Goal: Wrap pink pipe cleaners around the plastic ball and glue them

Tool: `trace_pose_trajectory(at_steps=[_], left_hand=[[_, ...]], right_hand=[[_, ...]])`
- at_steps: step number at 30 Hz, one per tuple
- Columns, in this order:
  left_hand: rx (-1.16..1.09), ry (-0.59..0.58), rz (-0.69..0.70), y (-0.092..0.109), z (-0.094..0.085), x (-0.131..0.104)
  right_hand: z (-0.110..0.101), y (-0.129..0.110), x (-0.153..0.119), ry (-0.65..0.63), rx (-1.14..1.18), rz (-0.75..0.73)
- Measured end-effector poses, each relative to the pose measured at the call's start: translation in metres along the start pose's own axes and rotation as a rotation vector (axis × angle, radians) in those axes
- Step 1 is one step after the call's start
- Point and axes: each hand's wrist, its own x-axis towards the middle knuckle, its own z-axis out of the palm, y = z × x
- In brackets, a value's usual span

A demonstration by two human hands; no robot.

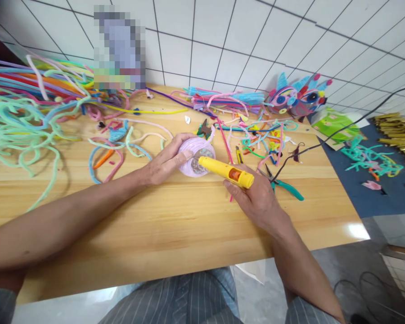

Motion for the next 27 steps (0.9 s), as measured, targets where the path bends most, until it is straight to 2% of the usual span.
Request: trace_pose_trajectory(at_steps=[27], left_hand=[[0.022,-0.006,-0.004,-0.0047,-0.0006,-0.0002]], right_hand=[[-0.0008,0.0000,-0.0001,0.000,-0.033,0.001]])
